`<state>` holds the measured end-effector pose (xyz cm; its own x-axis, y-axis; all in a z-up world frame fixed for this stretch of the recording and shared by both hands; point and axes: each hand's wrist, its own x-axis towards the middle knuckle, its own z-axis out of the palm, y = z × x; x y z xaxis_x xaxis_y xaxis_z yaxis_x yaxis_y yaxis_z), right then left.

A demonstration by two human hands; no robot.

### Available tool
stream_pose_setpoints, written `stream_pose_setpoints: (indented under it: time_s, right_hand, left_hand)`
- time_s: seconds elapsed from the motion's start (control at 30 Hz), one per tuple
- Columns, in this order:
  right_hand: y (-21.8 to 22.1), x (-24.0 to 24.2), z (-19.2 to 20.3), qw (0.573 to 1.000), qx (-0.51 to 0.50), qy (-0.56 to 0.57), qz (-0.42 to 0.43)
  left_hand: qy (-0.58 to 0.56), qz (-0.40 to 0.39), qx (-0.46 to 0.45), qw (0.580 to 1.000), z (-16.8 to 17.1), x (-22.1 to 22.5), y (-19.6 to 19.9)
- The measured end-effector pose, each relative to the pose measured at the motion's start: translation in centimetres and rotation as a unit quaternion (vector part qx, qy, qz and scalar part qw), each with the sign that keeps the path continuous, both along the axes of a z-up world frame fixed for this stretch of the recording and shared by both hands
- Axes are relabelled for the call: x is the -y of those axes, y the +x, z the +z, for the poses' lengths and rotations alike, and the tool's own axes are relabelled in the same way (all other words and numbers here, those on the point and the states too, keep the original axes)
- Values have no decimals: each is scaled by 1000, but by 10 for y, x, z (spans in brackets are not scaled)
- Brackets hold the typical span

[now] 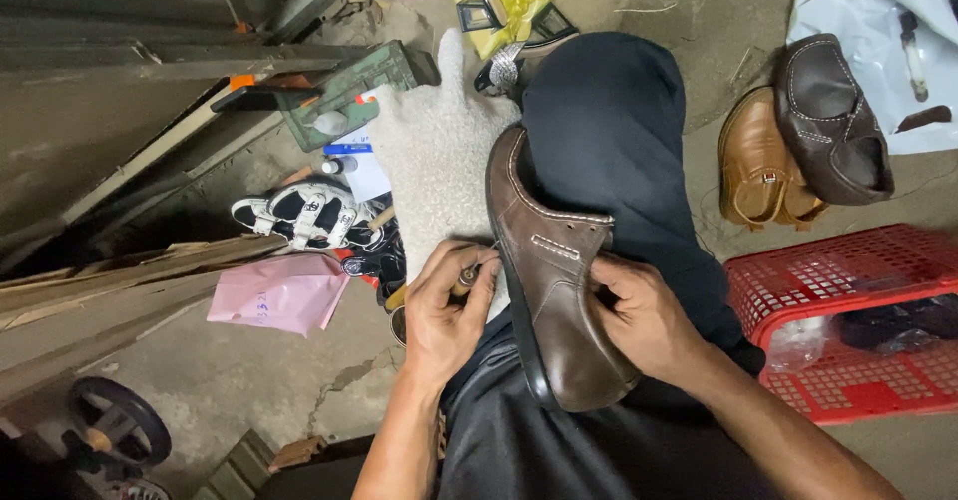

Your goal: Using a hand tool to punch holes along the edge of a shoe sole for repair or assembly.

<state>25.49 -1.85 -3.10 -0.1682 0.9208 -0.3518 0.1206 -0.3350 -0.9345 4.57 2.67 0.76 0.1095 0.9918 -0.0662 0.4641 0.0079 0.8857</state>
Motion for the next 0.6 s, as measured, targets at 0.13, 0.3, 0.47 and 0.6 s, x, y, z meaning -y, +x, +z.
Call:
stream_pose_setpoints:
  time_s: [0.13,0.3,0.47,0.6]
  right_hand:
    - [0,-4,8,1000,0,15,-2]
    - [-5,-8,19,1000,-2,6,-23]
    - [-1,-8,15,999,-17,22,-17]
    - [5,-1,3,1000,-5,0,-3]
  left_hand:
    - [-10,-5,4,1000,-5,0,4]
    - [-23,25,-20,999,-9,5,12]
    - [-67,127,-27,989,-21,18,-11]
    - [-130,191,-43,972,1,19,-47]
